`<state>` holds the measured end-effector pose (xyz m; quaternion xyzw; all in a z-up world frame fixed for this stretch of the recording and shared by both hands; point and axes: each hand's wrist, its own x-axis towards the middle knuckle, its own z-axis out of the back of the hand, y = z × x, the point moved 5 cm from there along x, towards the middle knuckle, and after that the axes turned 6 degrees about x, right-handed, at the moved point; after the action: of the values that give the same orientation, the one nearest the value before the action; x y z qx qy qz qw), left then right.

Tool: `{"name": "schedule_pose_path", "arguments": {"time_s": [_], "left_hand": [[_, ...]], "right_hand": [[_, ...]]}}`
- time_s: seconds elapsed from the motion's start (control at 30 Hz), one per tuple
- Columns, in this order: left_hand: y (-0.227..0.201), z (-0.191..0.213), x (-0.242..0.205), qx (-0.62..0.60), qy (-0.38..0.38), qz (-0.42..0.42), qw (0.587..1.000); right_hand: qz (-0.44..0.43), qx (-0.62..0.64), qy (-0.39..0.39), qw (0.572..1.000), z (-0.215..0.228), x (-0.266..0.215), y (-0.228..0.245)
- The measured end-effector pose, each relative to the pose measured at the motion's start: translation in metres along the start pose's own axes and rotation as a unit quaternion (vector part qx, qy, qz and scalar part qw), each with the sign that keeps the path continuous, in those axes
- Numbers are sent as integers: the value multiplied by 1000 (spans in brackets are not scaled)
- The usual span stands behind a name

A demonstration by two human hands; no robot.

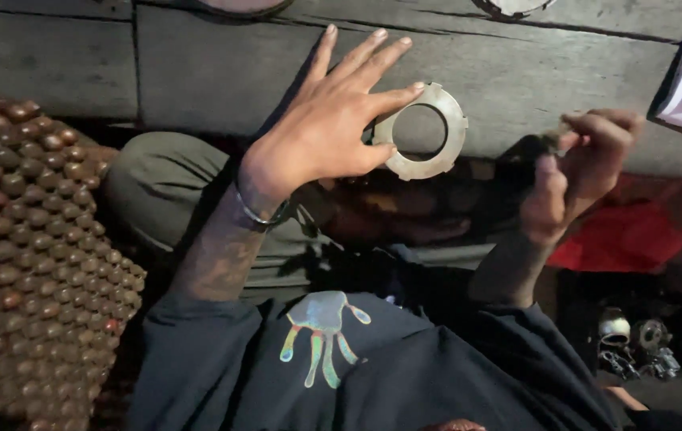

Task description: The person sits on the floor and uses a pink sanding stick to smooth the edges of a metal ring. They rotate the ring with their left hand while sanding, then flip it over to work on the other side.

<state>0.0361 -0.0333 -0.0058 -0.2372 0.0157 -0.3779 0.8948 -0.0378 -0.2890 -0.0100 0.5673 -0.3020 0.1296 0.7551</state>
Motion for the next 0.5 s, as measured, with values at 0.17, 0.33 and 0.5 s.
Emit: {"name": "schedule_pose_path", "arguments": {"time_s": [0.17,0.33,0.5], "left_hand": [[3,-7,1,19,0,1,1000],[3,-6,0,14,-41,-18,999],[8,-8,3,23,-19,-12,999]], "right_hand": [[-42,167,-76,982,41,-11,-24],[-181,280,-180,925,50,-18,-36],[-58,-188,15,980,12,-28,36]]}}
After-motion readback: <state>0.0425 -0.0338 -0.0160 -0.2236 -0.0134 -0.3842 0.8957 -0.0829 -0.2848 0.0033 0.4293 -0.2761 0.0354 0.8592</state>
